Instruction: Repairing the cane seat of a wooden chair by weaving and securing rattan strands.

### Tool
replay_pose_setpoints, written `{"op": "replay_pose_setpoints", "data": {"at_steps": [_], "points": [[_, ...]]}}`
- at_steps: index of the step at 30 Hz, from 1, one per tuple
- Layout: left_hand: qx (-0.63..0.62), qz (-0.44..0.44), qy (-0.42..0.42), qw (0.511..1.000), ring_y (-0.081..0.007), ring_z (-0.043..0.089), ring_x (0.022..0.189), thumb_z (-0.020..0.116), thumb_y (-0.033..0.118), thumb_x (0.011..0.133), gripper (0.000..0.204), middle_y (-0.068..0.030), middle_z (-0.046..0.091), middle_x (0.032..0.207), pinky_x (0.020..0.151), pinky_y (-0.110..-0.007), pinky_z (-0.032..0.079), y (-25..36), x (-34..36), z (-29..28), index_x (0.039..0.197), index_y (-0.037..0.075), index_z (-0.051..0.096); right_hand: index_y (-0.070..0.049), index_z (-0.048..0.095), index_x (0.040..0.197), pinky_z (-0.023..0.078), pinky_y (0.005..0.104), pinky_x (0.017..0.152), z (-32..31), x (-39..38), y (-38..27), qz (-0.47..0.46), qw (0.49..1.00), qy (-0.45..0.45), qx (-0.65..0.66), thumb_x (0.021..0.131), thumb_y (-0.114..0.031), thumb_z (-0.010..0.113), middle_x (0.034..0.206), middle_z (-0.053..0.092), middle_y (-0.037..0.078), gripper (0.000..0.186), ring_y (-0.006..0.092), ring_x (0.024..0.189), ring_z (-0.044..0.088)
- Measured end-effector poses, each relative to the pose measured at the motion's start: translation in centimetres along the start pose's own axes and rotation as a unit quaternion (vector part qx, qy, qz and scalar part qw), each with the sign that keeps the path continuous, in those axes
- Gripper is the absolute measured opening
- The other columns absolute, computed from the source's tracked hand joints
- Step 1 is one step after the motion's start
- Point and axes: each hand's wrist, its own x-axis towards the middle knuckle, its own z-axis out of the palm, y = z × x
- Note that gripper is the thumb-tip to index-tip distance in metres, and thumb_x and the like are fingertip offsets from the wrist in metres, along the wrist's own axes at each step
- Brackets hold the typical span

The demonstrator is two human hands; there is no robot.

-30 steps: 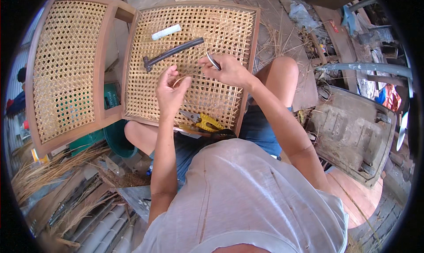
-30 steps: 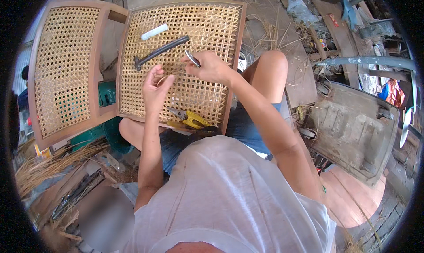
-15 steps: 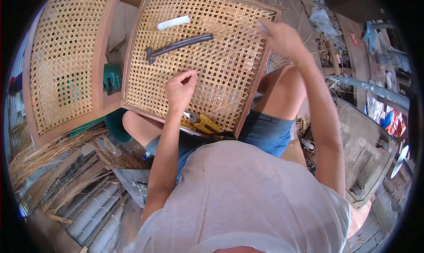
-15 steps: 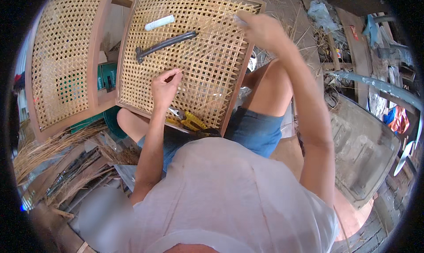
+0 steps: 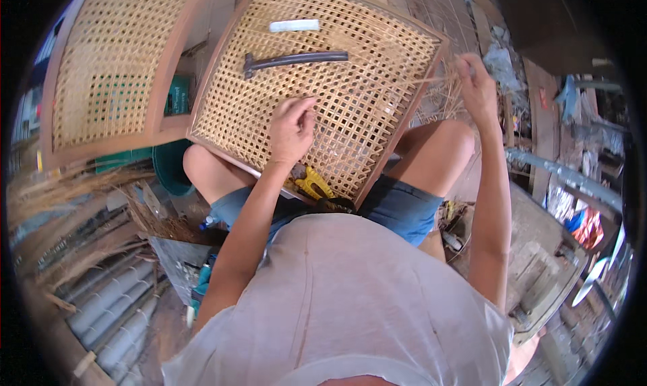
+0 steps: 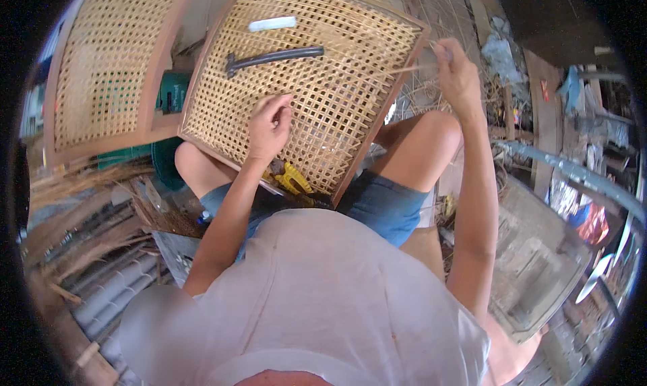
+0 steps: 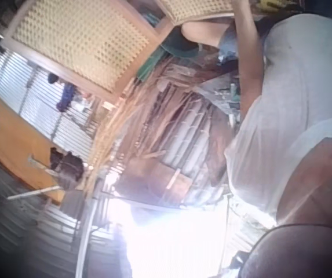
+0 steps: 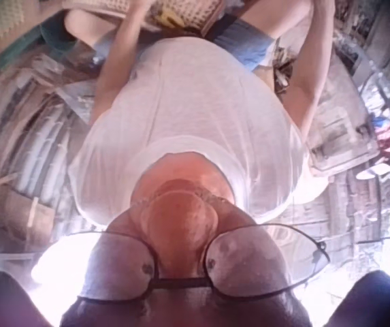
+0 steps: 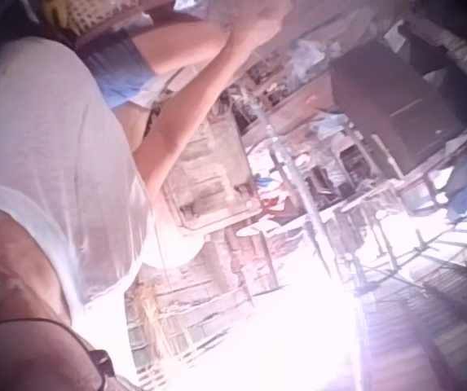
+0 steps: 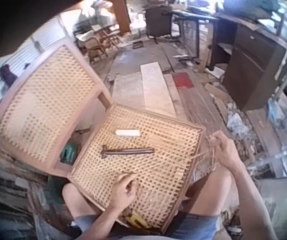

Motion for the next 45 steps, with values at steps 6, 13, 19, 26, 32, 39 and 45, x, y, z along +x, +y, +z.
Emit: {"op": "replay_pose_setpoints", "data": {"at_steps": [6, 13, 19, 26, 32, 39, 45], "points": [[-0.156, 0.022, -0.129, 0.979, -0.0245, 0.064, 0.113, 0.063, 0.026, 0.101, 0.029, -0.0121, 0.071, 0.119, 0.098, -0.039, 0.049, 9.6, 6.3, 3.3, 0.125, 0.013, 0.072, -0.003, 0.059, 0.120, 0.042, 0.0239, 0.059, -4.7, -1.5, -8.1, -0.026, 0.922, -0.012, 0.386, 0.108, -0.015, 0.054, 0.094, 0.068, 0.002, 0.018, 0.0075, 0.065, 0.049], [-0.396, -0.008, -0.102, 0.912, -0.0106, 0.066, 0.089, 0.066, 0.037, 0.101, 0.033, -0.0034, 0.077, 0.099, 0.081, -0.029, 0.050, 11.0, 10.6, -4.8, 0.108, 0.008, 0.080, -0.005, 0.061, 0.126, 0.055, 0.0423, 0.082, -1.0, -2.7, -12.0, -0.054, 0.994, -0.098, 0.004, 0.103, -0.028, 0.057, 0.103, 0.073, 0.015, 0.032, 0.0307, 0.090, 0.070], [0.027, -0.054, -0.193, 0.979, -0.0170, 0.071, 0.078, 0.065, 0.045, 0.099, 0.034, -0.0077, 0.076, 0.085, 0.072, -0.033, 0.054, 4.3, 9.5, -6.1, 0.103, 0.016, 0.082, -0.005, 0.068, 0.103, 0.056, 0.0528, 0.088, 7.6, -5.3, -12.9, -0.032, 0.939, -0.290, -0.183, 0.094, -0.016, 0.053, 0.099, 0.074, 0.022, 0.020, 0.0425, 0.097, 0.071], [0.127, -0.073, -0.171, 0.974, -0.0207, 0.071, 0.079, 0.074, 0.040, 0.091, 0.024, -0.0054, 0.074, 0.099, 0.067, -0.036, 0.054, 3.7, 7.6, -3.2, 0.096, 0.018, 0.082, -0.003, 0.073, 0.098, 0.061, 0.0452, 0.081, 9.7, -4.5, -17.3, -0.048, 0.894, -0.323, -0.307, 0.090, -0.012, 0.059, 0.098, 0.075, 0.020, 0.019, 0.0365, 0.094, 0.075], [0.172, -0.062, -0.160, 0.970, -0.0225, 0.070, 0.077, 0.073, 0.036, 0.090, 0.019, -0.0034, 0.071, 0.092, 0.062, -0.037, 0.053, 4.2, 7.5, -2.9, 0.089, 0.017, 0.078, -0.004, 0.076, 0.096, 0.062, 0.0451, 0.080, 12.0, -5.0, -18.5, -0.056, 0.891, -0.308, -0.328, 0.088, -0.010, 0.062, 0.098, 0.076, 0.019, 0.017, 0.0362, 0.093, 0.076], [0.163, -0.026, -0.157, 0.974, -0.0226, 0.070, 0.078, 0.072, 0.035, 0.091, 0.019, -0.0034, 0.071, 0.092, 0.064, -0.038, 0.054, 3.3, 7.1, -1.9, 0.088, 0.017, 0.078, -0.003, 0.076, 0.095, 0.062, 0.0449, 0.078, 12.0, -5.5, -18.1, -0.060, 0.906, -0.280, -0.311, 0.089, -0.010, 0.061, 0.097, 0.076, 0.021, 0.017, 0.0367, 0.092, 0.076], [0.085, -0.122, -0.185, 0.971, -0.0228, 0.071, 0.080, 0.075, 0.037, 0.089, 0.021, -0.0035, 0.074, 0.091, 0.067, -0.037, 0.055, 3.0, 7.5, -2.8, 0.088, 0.017, 0.080, -0.004, 0.076, 0.098, 0.062, 0.0444, 0.079, 11.4, -4.5, -18.8, -0.054, 0.896, -0.297, -0.324, 0.089, -0.010, 0.061, 0.099, 0.075, 0.020, 0.018, 0.0355, 0.093, 0.076]]}}
